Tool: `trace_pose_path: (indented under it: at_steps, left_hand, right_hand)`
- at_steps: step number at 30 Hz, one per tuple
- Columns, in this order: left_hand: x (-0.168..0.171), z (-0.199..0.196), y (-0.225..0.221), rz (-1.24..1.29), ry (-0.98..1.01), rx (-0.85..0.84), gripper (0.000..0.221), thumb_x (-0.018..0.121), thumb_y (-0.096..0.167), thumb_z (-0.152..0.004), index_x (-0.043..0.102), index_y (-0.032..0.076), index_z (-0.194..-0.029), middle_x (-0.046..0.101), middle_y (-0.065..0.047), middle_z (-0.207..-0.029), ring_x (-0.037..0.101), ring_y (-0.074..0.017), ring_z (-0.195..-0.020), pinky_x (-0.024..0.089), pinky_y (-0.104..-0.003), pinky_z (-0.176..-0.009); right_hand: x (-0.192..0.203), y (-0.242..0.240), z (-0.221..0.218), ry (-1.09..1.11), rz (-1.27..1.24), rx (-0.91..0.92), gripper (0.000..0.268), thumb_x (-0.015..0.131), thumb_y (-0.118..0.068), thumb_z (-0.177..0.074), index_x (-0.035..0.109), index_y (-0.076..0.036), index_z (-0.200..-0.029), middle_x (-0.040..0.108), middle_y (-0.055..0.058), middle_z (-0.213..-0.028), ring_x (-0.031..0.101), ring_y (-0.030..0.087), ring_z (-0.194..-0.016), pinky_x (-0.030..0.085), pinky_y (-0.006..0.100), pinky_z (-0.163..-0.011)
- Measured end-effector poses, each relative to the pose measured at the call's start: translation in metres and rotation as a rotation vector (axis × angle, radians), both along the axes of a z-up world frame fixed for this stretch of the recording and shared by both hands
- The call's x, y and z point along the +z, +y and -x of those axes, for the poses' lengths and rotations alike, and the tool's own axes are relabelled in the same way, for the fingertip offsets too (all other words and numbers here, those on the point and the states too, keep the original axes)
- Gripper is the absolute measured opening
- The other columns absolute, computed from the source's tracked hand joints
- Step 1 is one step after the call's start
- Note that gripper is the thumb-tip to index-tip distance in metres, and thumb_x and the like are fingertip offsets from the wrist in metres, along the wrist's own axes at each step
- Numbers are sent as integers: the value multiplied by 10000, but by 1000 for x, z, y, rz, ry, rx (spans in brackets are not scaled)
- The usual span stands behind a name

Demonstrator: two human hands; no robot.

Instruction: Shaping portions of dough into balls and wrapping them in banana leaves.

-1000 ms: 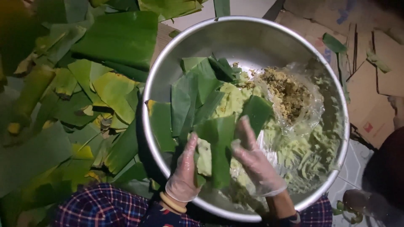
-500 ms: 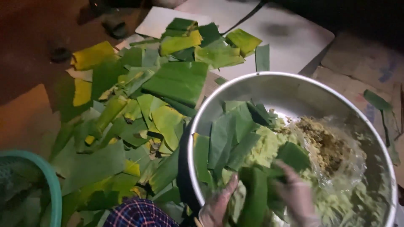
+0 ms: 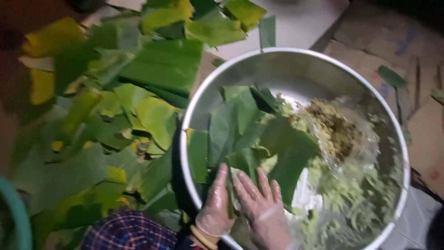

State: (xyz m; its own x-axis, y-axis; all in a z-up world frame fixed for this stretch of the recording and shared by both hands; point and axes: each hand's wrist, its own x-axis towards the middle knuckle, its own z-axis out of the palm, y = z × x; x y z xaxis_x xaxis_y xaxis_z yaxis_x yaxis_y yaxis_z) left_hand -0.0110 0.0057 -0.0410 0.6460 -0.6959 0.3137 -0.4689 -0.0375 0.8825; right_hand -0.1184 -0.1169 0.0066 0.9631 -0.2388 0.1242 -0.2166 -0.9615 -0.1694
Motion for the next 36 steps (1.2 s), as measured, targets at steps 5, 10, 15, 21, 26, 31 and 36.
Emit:
trace_pose_path:
  at_steps: [5, 10, 15, 21, 26, 31, 36]
  left_hand:
    - [-9, 5, -2, 37, -51, -61, 1091, 755, -18, -731, 79, -72, -1585, 197, -315, -1668, 340, -434, -1523, 310, -462, -1274]
    - [-25, 9, -11, 58, 130, -43, 974, 546, -123, -712, 100, -100, -1578, 324, -340, -1612, 409, -428, -1480, 343, -446, -1232]
    - [-31, 13, -12, 95, -208, 5, 880, 576, -165, -848, 134, -58, -1602, 154, -255, -1702, 200, -389, -1602, 226, -446, -1344]
    - [41, -5, -38, -13, 1152, 197, 691, 632, 458, -851, 657, -11, -1359, 662, -81, -1493, 592, -165, -1391, 249, -311, -1243]
    - [67, -9, -47, 167, 1357, 412, 269, 679, 179, -963, 678, -65, -1075, 666, -138, -938, 605, -214, -820, 492, -325, -792]
    - [14, 6, -22, 19, 90, 69, 721, 555, -2, -983, 320, 293, -1598, 498, -186, -1526, 595, -335, -1294, 437, -444, -1148]
    - [27, 10, -26, 9, 772, 98, 400, 538, 196, -996, 624, 14, -1342, 623, -134, -1282, 637, -246, -1135, 481, -320, -1039]
  right_hand:
    - [6, 12, 0, -86, -35, -74, 860, 668, -266, -722, 421, -249, -1545, 404, -36, -1619, 147, 386, -1559, 131, 673, -1187]
    - [-10, 19, -21, -4, 219, -114, 940, 609, -440, -725, 316, -298, -1606, 366, -67, -1633, 223, 395, -1517, 168, 729, -1114]
    - [79, -6, -34, -44, -1192, -11, 590, 476, -225, -972, 327, -228, -1542, 17, 39, -1734, 18, 253, -1599, 63, 502, -1249]
    - [32, -31, -12, -172, -1694, -604, 1266, 787, -399, -633, 18, -241, -1626, -69, 159, -1688, 97, 403, -1525, 216, 600, -1172]
    - [13, 4, -6, -354, -1795, -607, 235, 765, 5, -827, 669, 26, -1041, 675, 126, -856, 592, 184, -711, 466, 304, -659]
    - [37, 7, -23, -312, -1546, -404, 882, 813, -241, -726, 414, -131, -1505, 573, 130, -1448, 562, 297, -1345, 468, 482, -1114]
    - [62, -9, -21, -130, -1496, -278, 679, 667, -405, -855, 566, -34, -1415, 711, 112, -1367, 675, 224, -1200, 507, 347, -1017]
